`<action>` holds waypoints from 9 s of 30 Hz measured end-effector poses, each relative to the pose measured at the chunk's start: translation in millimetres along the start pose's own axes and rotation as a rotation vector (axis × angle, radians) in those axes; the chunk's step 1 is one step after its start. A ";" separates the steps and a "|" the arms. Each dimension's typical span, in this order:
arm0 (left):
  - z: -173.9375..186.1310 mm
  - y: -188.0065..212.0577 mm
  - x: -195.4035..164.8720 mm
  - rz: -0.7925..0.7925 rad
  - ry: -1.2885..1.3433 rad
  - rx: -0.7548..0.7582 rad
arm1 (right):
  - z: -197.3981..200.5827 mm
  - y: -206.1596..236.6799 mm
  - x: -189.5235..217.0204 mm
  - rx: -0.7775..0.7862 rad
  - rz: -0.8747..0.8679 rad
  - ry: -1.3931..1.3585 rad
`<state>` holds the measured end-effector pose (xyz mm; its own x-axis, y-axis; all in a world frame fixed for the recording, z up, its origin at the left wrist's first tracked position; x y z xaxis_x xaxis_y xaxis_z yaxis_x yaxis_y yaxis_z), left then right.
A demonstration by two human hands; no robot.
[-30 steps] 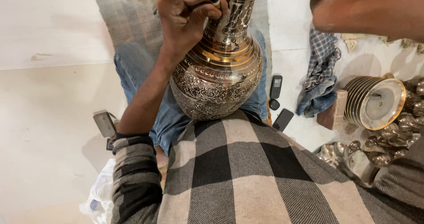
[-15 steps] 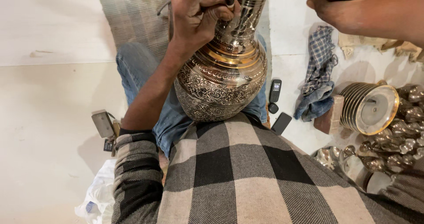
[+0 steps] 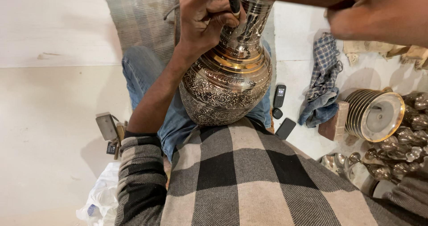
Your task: The person holds a metal vase on their lap and uses a chisel and wooden mallet to engrave decorative patterns on its neck. They repeatedly strike the chisel with the mallet while rotating the vase to work on different sections.
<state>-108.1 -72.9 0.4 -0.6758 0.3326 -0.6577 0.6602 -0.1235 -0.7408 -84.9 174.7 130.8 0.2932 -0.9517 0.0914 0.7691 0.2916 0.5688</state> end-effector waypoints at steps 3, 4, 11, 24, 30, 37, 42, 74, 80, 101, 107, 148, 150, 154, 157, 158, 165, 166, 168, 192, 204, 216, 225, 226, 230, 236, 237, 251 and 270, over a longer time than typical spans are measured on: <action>0.3 -0.6 -0.7 -0.022 0.001 0.004 | -0.3 -4.7 -3.1 0.029 0.015 -0.023; 0.3 -0.3 -1.4 -0.031 -0.002 0.002 | -0.2 -6.5 -3.0 0.039 0.016 -0.040; -0.4 1.6 -0.3 0.034 0.027 0.009 | 20.3 -7.4 15.0 -0.078 -0.042 -0.037; 1.1 3.9 5.7 0.024 0.055 0.014 | 47.4 -1.6 70.4 -0.037 -0.075 -0.006; 3.6 2.3 2.8 0.009 0.006 0.011 | 39.0 -1.3 55.0 -0.030 -0.106 0.000; 4.6 5.2 5.5 -0.003 0.068 0.028 | 46.8 -1.8 78.5 -0.076 -0.065 0.069; 5.3 9.8 10.9 -0.014 0.061 0.015 | 48.5 -1.1 78.5 -0.058 -0.093 0.247; 12.5 17.6 10.8 0.025 0.065 0.013 | 60.9 -5.0 94.6 -0.141 -0.034 0.068; 15.4 18.0 10.9 0.041 0.044 0.015 | 66.9 -4.2 99.9 -0.172 -0.017 -0.116; 25.0 23.9 14.3 0.007 0.092 0.007 | 78.4 -11.1 131.8 -0.223 -0.035 -0.196; 28.0 21.4 12.8 -0.036 0.098 0.004 | 73.6 -10.4 126.7 -0.242 0.055 -0.111; 39.1 34.6 14.7 0.093 0.111 0.036 | 58.6 -12.0 140.4 -0.073 -0.108 0.162; 40.8 33.4 14.1 0.057 0.135 0.026 | 56.6 -12.4 137.9 -0.064 -0.082 0.102; 40.9 33.3 14.5 0.051 0.264 0.002 | 49.1 -11.1 128.3 -0.076 -0.104 0.173; 41.7 33.4 14.0 0.049 0.195 0.004 | 51.7 -6.2 126.9 -0.160 -0.082 0.119; 42.3 33.5 13.8 0.057 0.223 0.008 | 55.2 -4.5 128.7 -0.225 -0.045 -0.020; 45.1 37.0 13.6 0.106 0.301 0.020 | 56.6 -4.4 136.8 -0.246 -0.076 0.077; 44.5 36.8 14.1 0.101 0.330 0.015 | 57.4 -3.7 140.2 -0.271 -0.050 -0.005; 44.1 39.1 16.1 0.140 0.342 0.010 | 55.2 -5.2 143.5 -0.222 -0.042 0.047; 52.2 40.3 18.0 0.149 0.371 -0.008 | 44.9 -16.0 119.0 -0.020 -0.050 0.171; 46.9 10.5 -21.8 0.076 0.272 0.043 | -88.3 -17.2 83.5 -0.584 0.091 -1.128; 39.5 18.6 -14.2 0.037 -0.217 0.183 | -124.2 13.1 32.6 -0.803 0.115 -0.851; 37.3 17.1 -10.7 0.034 -0.227 0.217 | -28.5 43.9 23.2 -0.686 0.125 -0.427; 36.5 17.8 -9.5 0.063 -0.260 0.231 | -20.6 45.6 24.6 -0.600 0.054 -0.449; 36.6 16.2 -11.8 0.071 -0.231 0.211 | 3.4 42.0 53.3 -0.549 -0.032 -0.323; 34.8 13.6 -10.3 0.062 -0.190 0.209 | 16.4 43.5 80.5 -0.605 -0.054 -0.297; 34.9 13.4 -10.6 0.037 -0.204 0.198 | 14.7 42.3 80.5 -0.608 -0.048 -0.299; 32.5 15.8 2.4 0.050 -0.287 0.239 | -3.4 34.6 61.0 -0.738 0.086 -0.012; 32.8 17.8 6.2 -0.008 -0.224 0.212 | 1.3 24.7 72.9 -0.712 0.275 -0.267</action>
<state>-111.3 -103.6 -21.4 -0.7517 0.1230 -0.6479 0.5873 -0.3219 -0.7426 -45.3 112.4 152.5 0.4482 -0.8017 0.3954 0.8927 0.4246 -0.1508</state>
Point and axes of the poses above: each hand's wrist, its own y-axis away from the middle knuckle, its own z-axis out of the back of the hand, x = y × z, the point moved 6 cm from there along -y, towards the middle knuckle, and after that the axes turned 3 degrees about -x, right-handed, at the moved point
